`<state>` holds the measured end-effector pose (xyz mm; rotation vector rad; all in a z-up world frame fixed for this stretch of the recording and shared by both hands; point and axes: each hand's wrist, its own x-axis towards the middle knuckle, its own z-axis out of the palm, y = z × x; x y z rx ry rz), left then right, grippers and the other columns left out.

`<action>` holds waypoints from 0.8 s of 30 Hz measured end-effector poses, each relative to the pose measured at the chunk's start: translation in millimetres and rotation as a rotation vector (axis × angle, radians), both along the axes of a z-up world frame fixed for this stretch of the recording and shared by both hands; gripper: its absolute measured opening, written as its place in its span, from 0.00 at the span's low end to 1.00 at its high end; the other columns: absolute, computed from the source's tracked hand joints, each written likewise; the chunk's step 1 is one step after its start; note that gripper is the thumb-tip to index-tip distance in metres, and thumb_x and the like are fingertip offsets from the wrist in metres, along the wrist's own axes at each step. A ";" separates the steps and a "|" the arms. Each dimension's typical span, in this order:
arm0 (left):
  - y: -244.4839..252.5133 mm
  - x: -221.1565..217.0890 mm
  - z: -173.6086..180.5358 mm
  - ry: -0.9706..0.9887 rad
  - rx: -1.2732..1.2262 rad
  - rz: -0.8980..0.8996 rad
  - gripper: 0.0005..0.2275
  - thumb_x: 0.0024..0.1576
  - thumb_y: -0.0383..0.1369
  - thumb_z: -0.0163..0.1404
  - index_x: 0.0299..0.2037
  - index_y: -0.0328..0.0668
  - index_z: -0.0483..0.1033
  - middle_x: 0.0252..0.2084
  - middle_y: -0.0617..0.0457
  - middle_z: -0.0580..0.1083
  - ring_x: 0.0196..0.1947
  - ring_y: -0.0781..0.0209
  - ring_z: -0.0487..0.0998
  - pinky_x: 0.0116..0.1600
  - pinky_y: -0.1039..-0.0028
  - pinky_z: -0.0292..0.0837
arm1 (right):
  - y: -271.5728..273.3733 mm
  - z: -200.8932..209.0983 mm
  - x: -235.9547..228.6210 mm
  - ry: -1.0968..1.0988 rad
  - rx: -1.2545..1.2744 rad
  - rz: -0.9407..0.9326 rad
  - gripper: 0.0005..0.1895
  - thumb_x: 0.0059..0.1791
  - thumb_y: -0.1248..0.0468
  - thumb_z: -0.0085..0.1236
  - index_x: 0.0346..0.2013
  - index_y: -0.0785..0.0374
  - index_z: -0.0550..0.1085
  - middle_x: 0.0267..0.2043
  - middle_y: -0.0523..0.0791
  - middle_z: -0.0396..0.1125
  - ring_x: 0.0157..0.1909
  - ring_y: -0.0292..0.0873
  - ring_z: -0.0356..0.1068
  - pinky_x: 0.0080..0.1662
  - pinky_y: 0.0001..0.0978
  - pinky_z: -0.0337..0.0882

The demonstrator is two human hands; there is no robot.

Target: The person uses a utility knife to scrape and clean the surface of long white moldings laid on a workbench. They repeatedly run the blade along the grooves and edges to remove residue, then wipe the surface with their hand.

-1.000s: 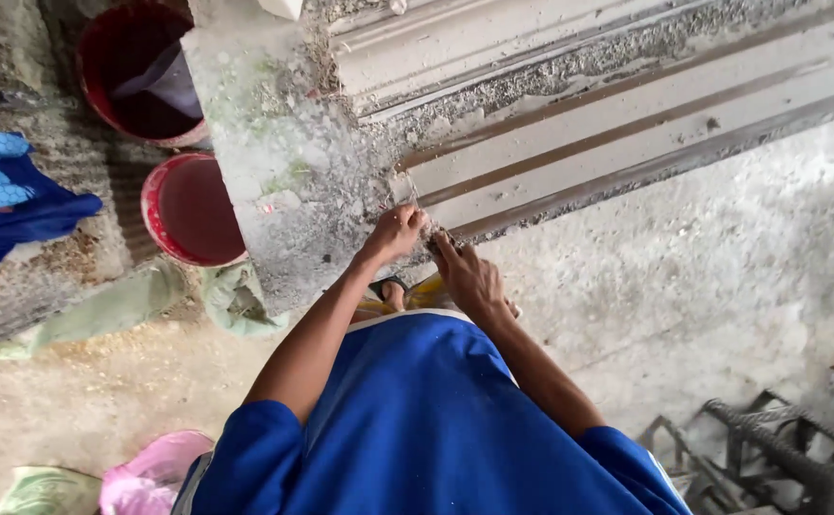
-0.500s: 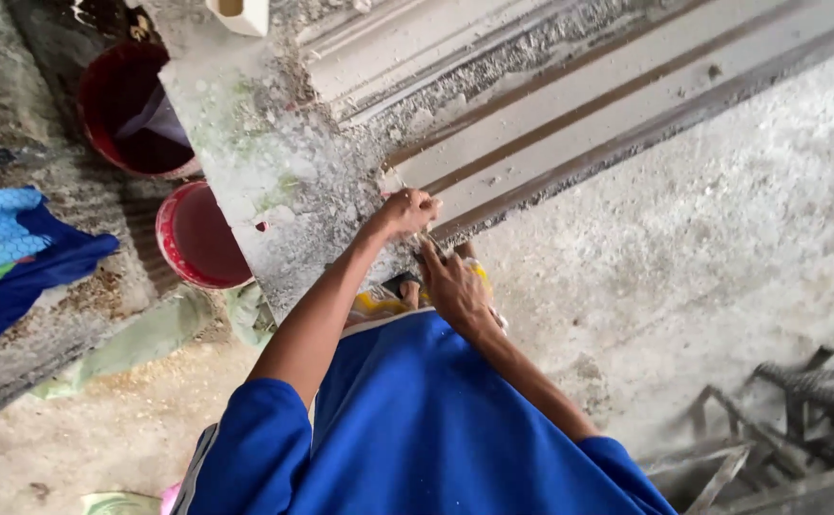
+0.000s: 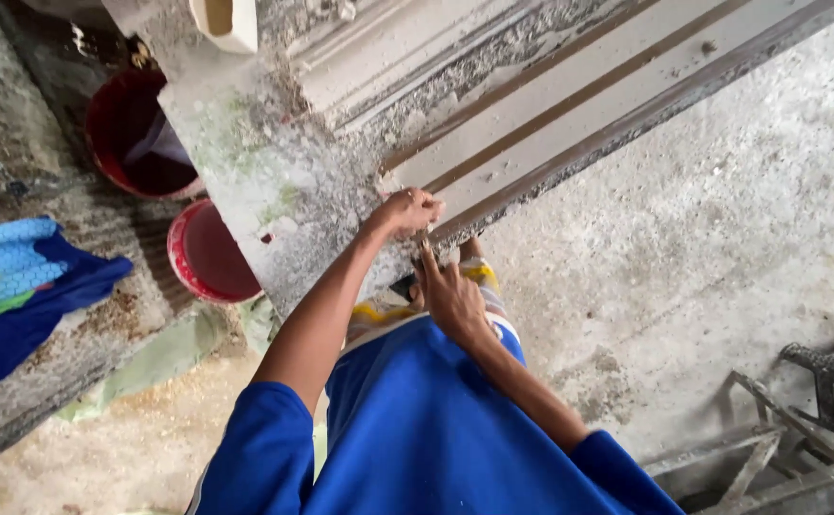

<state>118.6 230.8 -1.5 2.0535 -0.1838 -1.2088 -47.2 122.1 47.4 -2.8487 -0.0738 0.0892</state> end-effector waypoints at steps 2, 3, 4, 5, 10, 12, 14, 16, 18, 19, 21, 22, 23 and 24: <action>-3.3 3.5 -22.8 -0.010 0.044 -0.058 0.17 0.64 0.45 0.46 0.32 0.43 0.81 0.31 0.45 0.79 0.36 0.49 0.81 0.44 0.59 0.73 | 3.0 -9.7 6.2 0.052 0.013 -0.018 0.23 0.55 0.50 0.48 0.65 0.49 0.66 0.25 0.51 0.65 0.20 0.65 0.72 0.22 0.59 0.72; -4.6 5.5 -22.0 -0.077 0.029 -0.084 0.16 0.63 0.43 0.46 0.30 0.42 0.80 0.31 0.43 0.79 0.36 0.47 0.81 0.46 0.58 0.73 | 7.8 -17.5 18.8 -0.080 -0.050 -0.007 0.24 0.55 0.51 0.48 0.66 0.45 0.65 0.25 0.48 0.63 0.18 0.61 0.72 0.20 0.53 0.72; -4.3 5.3 -20.9 -0.140 0.017 -0.106 0.15 0.63 0.40 0.47 0.28 0.40 0.79 0.30 0.40 0.79 0.37 0.45 0.81 0.47 0.56 0.74 | 13.4 -24.7 29.5 -0.209 -0.111 0.009 0.25 0.55 0.51 0.49 0.68 0.42 0.64 0.24 0.45 0.61 0.16 0.57 0.71 0.19 0.48 0.71; -1.7 0.0 -11.3 -0.132 0.019 -0.107 0.15 0.63 0.40 0.47 0.28 0.40 0.79 0.30 0.40 0.79 0.37 0.45 0.81 0.47 0.56 0.74 | 11.5 -26.6 23.5 -0.201 -0.109 0.008 0.25 0.55 0.51 0.49 0.68 0.42 0.64 0.24 0.45 0.61 0.16 0.57 0.71 0.19 0.48 0.71; 25.6 -6.3 43.4 -0.242 0.126 -0.206 0.18 0.58 0.39 0.42 0.32 0.31 0.81 0.37 0.29 0.79 0.45 0.31 0.80 0.51 0.47 0.74 | -1.4 12.4 -7.9 0.113 -0.033 0.044 0.26 0.55 0.54 0.50 0.68 0.52 0.62 0.32 0.51 0.66 0.24 0.62 0.75 0.24 0.56 0.74; 40.7 -16.1 7.5 -0.230 0.126 -0.155 0.19 0.58 0.40 0.42 0.31 0.32 0.81 0.37 0.30 0.79 0.46 0.31 0.80 0.51 0.48 0.74 | 1.8 19.1 3.0 0.149 -0.020 0.064 0.29 0.53 0.55 0.51 0.69 0.52 0.60 0.33 0.52 0.67 0.25 0.63 0.75 0.25 0.57 0.75; 48.5 -29.7 -3.1 -0.208 0.123 -0.105 0.19 0.58 0.41 0.41 0.30 0.34 0.81 0.38 0.31 0.79 0.46 0.31 0.80 0.51 0.49 0.74 | 9.3 13.0 13.7 0.196 -0.010 0.083 0.32 0.52 0.56 0.53 0.70 0.53 0.59 0.34 0.53 0.68 0.27 0.64 0.76 0.26 0.59 0.75; 48.2 -34.4 14.5 -0.260 0.114 0.052 0.18 0.57 0.42 0.43 0.26 0.32 0.76 0.31 0.32 0.77 0.39 0.33 0.81 0.45 0.49 0.74 | 19.5 -5.6 35.4 -0.217 -0.137 0.077 0.19 0.55 0.49 0.49 0.59 0.50 0.71 0.27 0.47 0.63 0.16 0.55 0.72 0.19 0.47 0.71; 48.9 -44.8 22.5 -0.265 0.099 0.093 0.19 0.58 0.42 0.43 0.26 0.31 0.75 0.30 0.31 0.77 0.39 0.31 0.80 0.43 0.46 0.73 | 8.9 20.6 18.3 -0.188 -0.112 0.102 0.20 0.55 0.50 0.50 0.61 0.49 0.70 0.27 0.47 0.63 0.18 0.56 0.72 0.20 0.47 0.72; 50.7 -47.7 26.6 -0.262 0.088 0.123 0.20 0.58 0.43 0.43 0.26 0.30 0.74 0.30 0.30 0.76 0.39 0.29 0.79 0.42 0.44 0.71 | 5.2 33.6 11.4 -0.151 -0.082 0.119 0.21 0.55 0.52 0.51 0.63 0.48 0.68 0.27 0.48 0.64 0.19 0.57 0.73 0.20 0.47 0.72; 50.9 -54.1 5.0 -0.306 0.044 0.184 0.19 0.59 0.42 0.42 0.25 0.32 0.72 0.29 0.32 0.74 0.37 0.32 0.79 0.41 0.49 0.73 | -21.5 13.5 3.5 -0.097 -0.005 0.159 0.18 0.51 0.56 0.54 0.56 0.52 0.71 0.27 0.52 0.65 0.22 0.60 0.72 0.23 0.53 0.72; 52.9 -68.7 -6.1 -0.323 0.015 0.233 0.18 0.60 0.42 0.42 0.25 0.34 0.70 0.27 0.35 0.73 0.35 0.36 0.79 0.40 0.54 0.75 | -33.4 5.1 -10.0 -0.012 0.086 0.189 0.15 0.48 0.60 0.57 0.50 0.56 0.75 0.26 0.57 0.67 0.24 0.64 0.71 0.26 0.58 0.72; 50.0 -73.3 -7.2 -0.310 0.012 0.246 0.18 0.60 0.42 0.42 0.25 0.34 0.70 0.27 0.35 0.73 0.35 0.36 0.79 0.40 0.54 0.75 | -43.2 11.8 -1.9 0.001 0.081 0.201 0.15 0.48 0.60 0.57 0.50 0.56 0.75 0.26 0.57 0.67 0.24 0.64 0.71 0.26 0.58 0.72; 50.0 -77.9 -8.7 -0.369 0.050 0.236 0.17 0.59 0.42 0.45 0.28 0.35 0.73 0.30 0.34 0.73 0.39 0.34 0.79 0.43 0.50 0.76 | -50.3 16.4 6.4 0.088 0.127 0.054 0.16 0.51 0.54 0.54 0.53 0.49 0.74 0.28 0.55 0.67 0.27 0.63 0.72 0.28 0.57 0.73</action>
